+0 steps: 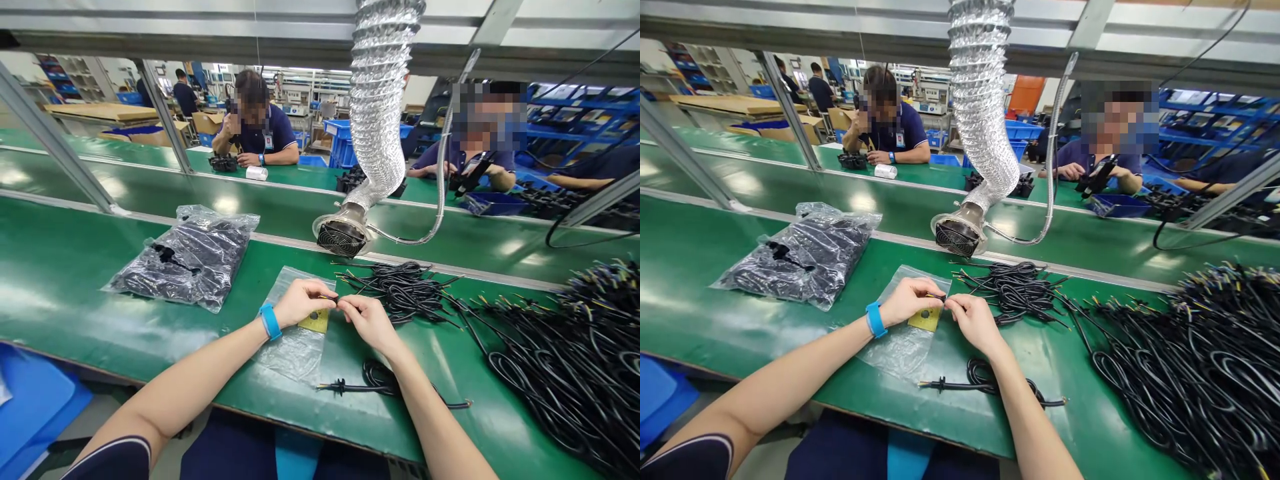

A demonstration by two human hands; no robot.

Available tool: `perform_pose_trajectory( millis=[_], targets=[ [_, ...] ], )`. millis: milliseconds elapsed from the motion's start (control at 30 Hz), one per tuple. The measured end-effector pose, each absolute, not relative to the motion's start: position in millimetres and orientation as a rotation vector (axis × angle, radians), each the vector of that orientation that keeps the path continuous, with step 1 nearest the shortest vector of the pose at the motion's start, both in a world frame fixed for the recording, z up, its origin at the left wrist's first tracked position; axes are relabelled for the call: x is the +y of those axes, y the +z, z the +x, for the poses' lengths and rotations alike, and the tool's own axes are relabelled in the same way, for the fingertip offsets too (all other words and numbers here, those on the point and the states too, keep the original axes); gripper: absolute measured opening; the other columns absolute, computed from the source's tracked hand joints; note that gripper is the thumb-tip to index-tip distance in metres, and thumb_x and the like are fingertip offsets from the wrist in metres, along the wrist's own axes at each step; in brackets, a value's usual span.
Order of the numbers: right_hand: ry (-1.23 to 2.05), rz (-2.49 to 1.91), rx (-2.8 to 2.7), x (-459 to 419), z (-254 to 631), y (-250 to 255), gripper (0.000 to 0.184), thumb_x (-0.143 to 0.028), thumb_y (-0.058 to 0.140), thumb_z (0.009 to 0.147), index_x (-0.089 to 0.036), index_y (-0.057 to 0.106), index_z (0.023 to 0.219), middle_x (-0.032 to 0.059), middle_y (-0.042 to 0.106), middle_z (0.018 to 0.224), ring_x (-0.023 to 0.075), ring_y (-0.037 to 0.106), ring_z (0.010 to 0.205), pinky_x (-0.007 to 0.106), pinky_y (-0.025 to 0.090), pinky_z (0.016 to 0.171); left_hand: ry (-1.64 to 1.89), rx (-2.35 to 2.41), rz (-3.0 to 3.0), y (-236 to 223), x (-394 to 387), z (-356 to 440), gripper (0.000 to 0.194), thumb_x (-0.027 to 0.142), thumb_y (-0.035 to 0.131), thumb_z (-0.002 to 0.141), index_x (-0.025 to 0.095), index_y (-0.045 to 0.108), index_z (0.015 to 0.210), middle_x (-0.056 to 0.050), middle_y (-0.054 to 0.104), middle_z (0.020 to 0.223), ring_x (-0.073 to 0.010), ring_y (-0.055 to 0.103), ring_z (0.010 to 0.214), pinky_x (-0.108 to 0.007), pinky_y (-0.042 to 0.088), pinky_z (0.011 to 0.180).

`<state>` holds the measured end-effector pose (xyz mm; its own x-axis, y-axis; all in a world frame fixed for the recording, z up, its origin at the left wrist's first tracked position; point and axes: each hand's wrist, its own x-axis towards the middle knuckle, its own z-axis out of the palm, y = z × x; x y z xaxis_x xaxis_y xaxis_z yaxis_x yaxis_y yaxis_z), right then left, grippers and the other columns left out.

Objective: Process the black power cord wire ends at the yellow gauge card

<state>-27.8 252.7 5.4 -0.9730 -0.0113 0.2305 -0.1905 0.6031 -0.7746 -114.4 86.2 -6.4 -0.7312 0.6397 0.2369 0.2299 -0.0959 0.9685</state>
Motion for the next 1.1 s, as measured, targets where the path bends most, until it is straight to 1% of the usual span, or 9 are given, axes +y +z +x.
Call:
perform_pose_trajectory(
  millis=[133,267,433,533,667,767,967,1033,1100],
  targets=[
    [1.391,0.171,-2.649,252.8,-26.9,3.2,0.035,-0.041,0.045,0.088,-0.019,0.058,0.064,-0.0033,0.048,0.053,0.0123,0.043,0.052,0.024,0.033,0.053,1.875,1.870,0.988,-7.7,86.3,-112.9,0.024,0.036,0.079,0.070,0.016,0.078,0.082,-0.007,0.072,0.081,-0.0177,0.065,0.076,-0.027,0.052,0.069],
    [1.393,0.172,-2.664,254.7,-26.1,5.5,0.036,-0.041,0.046,0.089,-0.018,0.062,0.066,-0.0033,0.048,0.053,0.0119,0.042,0.051,0.023,0.032,0.050,1.836,1.890,1.021,-5.0,86.0,-112.0,0.025,0.038,0.079,0.070,0.016,0.077,0.082,-0.007,0.071,0.082,-0.0179,0.065,0.076,-0.028,0.051,0.070],
    [1.163,0.215,-2.708,255.0,-19.5,18.3,0.038,-0.039,0.045,0.093,-0.019,0.066,0.068,0.0003,0.062,0.062,0.0146,0.054,0.060,0.024,0.038,0.057,1.814,1.969,1.096,0.9,86.0,-109.5,0.021,0.036,0.075,0.074,0.018,0.078,0.084,-0.007,0.072,0.084,-0.0185,0.065,0.079,-0.030,0.052,0.074],
    [1.071,0.230,-2.707,254.5,-9.1,28.9,0.036,-0.036,0.045,0.095,-0.020,0.069,0.075,0.0028,0.069,0.073,0.0163,0.060,0.067,0.025,0.043,0.063,1.807,1.930,1.144,4.9,84.7,-107.2,0.021,0.038,0.073,0.077,0.019,0.078,0.086,-0.007,0.073,0.086,-0.0189,0.066,0.081,-0.030,0.052,0.077],
    [1.002,0.226,-2.736,254.7,7.6,38.5,0.033,-0.036,0.046,0.096,-0.020,0.073,0.085,0.0056,0.073,0.085,0.0182,0.065,0.075,0.026,0.044,0.070,1.768,1.856,1.212,8.3,84.1,-100.2,0.024,0.040,0.074,0.077,0.018,0.078,0.085,-0.007,0.073,0.086,-0.0186,0.066,0.082,-0.030,0.053,0.078],
    [0.892,0.166,-2.781,255.0,20.3,41.4,0.034,-0.037,0.046,0.097,-0.020,0.073,0.086,0.0048,0.072,0.082,0.0174,0.064,0.071,0.026,0.042,0.065,1.729,1.827,1.237,9.4,85.2,-92.0,0.024,0.039,0.072,0.079,0.017,0.077,0.087,-0.007,0.073,0.088,-0.0177,0.066,0.083,-0.029,0.052,0.076],
    [0.490,0.151,-2.799,262.3,54.3,42.2,0.038,-0.037,0.042,0.100,-0.022,0.073,0.084,0.0030,0.064,0.068,0.0147,0.056,0.060,0.027,0.032,0.057,1.706,1.853,1.202,7.0,87.1,-82.0,0.025,0.037,0.073,0.080,0.016,0.076,0.093,-0.008,0.072,0.095,-0.0175,0.066,0.086,-0.028,0.053,0.076],
    [0.370,0.095,-2.775,264.6,64.8,36.7,0.039,-0.038,0.041,0.101,-0.021,0.073,0.086,0.0031,0.060,0.065,0.0149,0.054,0.059,0.028,0.031,0.057,1.744,1.880,1.163,4.4,87.5,-83.6,0.025,0.037,0.072,0.080,0.015,0.075,0.093,-0.008,0.072,0.095,-0.0174,0.066,0.085,-0.028,0.053,0.075],
    [0.290,0.055,-2.755,263.9,72.7,26.5,0.037,-0.037,0.042,0.101,-0.021,0.073,0.090,0.0040,0.060,0.067,0.0159,0.054,0.062,0.028,0.034,0.058,1.767,1.865,1.135,1.5,87.6,-86.2,0.025,0.037,0.071,0.080,0.014,0.075,0.090,-0.008,0.072,0.091,-0.0175,0.067,0.083,-0.029,0.054,0.075]
  ],
)
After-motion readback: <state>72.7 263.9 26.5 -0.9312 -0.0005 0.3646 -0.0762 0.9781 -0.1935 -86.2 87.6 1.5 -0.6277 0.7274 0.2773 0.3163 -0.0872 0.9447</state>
